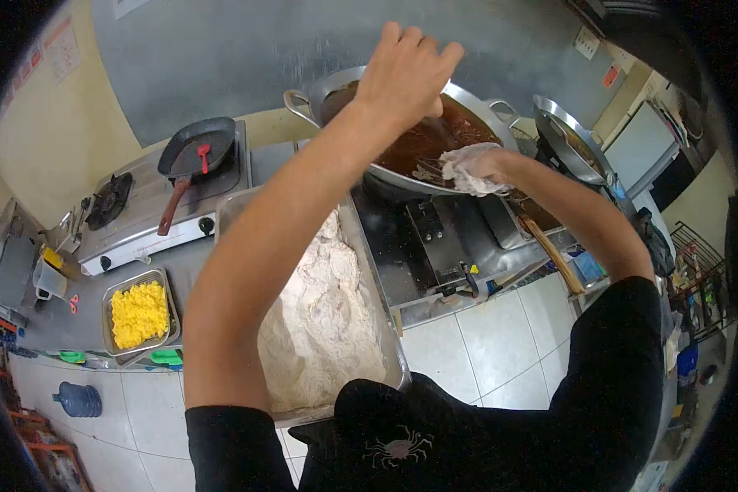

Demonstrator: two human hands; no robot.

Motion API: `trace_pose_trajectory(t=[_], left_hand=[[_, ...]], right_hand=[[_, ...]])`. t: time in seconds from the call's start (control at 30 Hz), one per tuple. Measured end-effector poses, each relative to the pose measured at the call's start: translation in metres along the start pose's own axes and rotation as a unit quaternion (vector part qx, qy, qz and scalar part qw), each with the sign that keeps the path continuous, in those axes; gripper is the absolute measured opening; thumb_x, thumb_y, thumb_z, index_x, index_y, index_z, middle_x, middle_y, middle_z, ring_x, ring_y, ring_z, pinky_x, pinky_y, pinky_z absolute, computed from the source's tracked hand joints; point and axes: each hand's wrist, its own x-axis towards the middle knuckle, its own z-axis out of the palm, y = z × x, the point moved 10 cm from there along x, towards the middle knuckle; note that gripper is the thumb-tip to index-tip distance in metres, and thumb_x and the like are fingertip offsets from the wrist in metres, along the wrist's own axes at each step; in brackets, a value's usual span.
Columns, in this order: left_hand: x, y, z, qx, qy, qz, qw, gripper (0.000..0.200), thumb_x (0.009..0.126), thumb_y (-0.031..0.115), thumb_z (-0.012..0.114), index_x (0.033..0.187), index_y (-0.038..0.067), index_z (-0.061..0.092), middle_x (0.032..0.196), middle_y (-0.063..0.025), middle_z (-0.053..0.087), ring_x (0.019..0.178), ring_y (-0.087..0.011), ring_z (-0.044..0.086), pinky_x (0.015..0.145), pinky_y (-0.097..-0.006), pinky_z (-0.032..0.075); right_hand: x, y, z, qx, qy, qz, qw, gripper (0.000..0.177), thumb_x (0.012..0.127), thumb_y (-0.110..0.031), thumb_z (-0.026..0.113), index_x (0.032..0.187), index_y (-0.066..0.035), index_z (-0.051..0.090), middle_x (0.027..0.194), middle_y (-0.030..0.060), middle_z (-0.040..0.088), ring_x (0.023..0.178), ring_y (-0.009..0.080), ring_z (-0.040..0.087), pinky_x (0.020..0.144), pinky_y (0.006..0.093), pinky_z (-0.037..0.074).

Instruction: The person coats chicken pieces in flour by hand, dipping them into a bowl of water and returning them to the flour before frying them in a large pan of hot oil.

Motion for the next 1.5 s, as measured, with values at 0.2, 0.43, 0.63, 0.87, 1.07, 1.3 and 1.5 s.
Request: trace_pose_trajectory(t=[0.2,0.43,0.63,0.87,1.07,1.3,1.5], left_hand=[[0.012,-0.01,-0.01,0.042,-0.032,0.025,0.998,0.052,0.054,0.024,0.073,0.098,0.015,0.047,0.085,-0.0038,0.059,0.085,-0.0206,0.052,0.074,-0.0349,0.033],[0.021,-0.015,-0.02,0.007,-0.01,0.037,0.999,0.049,0.057,0.02,0.07,0.099,0.013,0.047,0.092,-0.0065,0.057,0.087,-0.0234,0.051,0.076,-0.0367,0.033],[0.018,-0.018,-0.026,-0.012,-0.017,0.039,0.999,0.046,0.059,0.018,0.066,0.1,0.012,0.047,0.091,-0.007,0.057,0.087,-0.0254,0.051,0.074,-0.0374,0.034],[0.007,-0.032,-0.041,-0.025,-0.032,0.012,0.999,0.045,0.06,0.018,0.064,0.101,0.01,0.047,0.094,-0.0088,0.057,0.089,-0.0266,0.051,0.078,-0.0373,0.035],[-0.015,-0.012,-0.039,-0.064,-0.066,-0.001,0.996,0.045,0.058,0.014,0.065,0.1,0.01,0.048,0.097,-0.0086,0.056,0.092,-0.0261,0.05,0.078,-0.037,0.035],[-0.061,0.033,-0.007,-0.168,-0.031,-0.03,0.985,0.045,0.053,0.012,0.067,0.094,0.009,0.049,0.094,-0.0088,0.053,0.089,-0.026,0.049,0.076,-0.0364,0.036],[-0.098,0.076,0.035,-0.26,0.0,-0.072,0.963,0.044,0.052,0.01,0.069,0.092,0.009,0.05,0.101,-0.0087,0.054,0.092,-0.0262,0.049,0.08,-0.0365,0.036]], right_hand=[[0.023,-0.033,0.011,0.125,-0.033,-0.081,0.988,0.017,0.08,-0.001,0.043,0.09,-0.008,0.055,0.074,0.0077,0.055,0.056,0.0154,0.055,0.043,0.0303,0.044],[0.013,-0.031,-0.009,0.157,-0.024,-0.123,0.98,0.029,0.085,-0.002,0.041,0.112,-0.01,0.051,0.09,0.0041,0.058,0.069,0.01,0.056,0.055,0.0235,0.048],[0.01,-0.001,-0.023,0.187,-0.06,-0.136,0.971,0.032,0.085,0.002,0.039,0.116,-0.004,0.047,0.104,0.0067,0.056,0.084,0.0101,0.057,0.065,0.0223,0.05],[-0.041,0.007,-0.037,0.355,-0.105,-0.13,0.92,0.026,0.083,0.003,0.041,0.103,-0.005,0.056,0.088,0.0076,0.059,0.06,0.0091,0.055,0.047,0.0221,0.046],[-0.025,0.036,-0.075,0.319,0.013,-0.122,0.94,0.024,0.083,0.003,0.038,0.101,-0.003,0.054,0.076,0.0099,0.057,0.052,0.0114,0.053,0.041,0.022,0.044],[-0.022,0.044,-0.096,0.263,0.06,-0.109,0.957,0.022,0.086,-0.004,0.04,0.104,-0.005,0.051,0.076,0.0043,0.055,0.053,0.0107,0.051,0.042,0.0217,0.045],[-0.046,0.07,-0.115,0.396,0.02,-0.134,0.908,0.025,0.084,0.0,0.039,0.107,-0.001,0.049,0.08,0.013,0.056,0.058,0.0133,0.055,0.043,0.0234,0.047]])
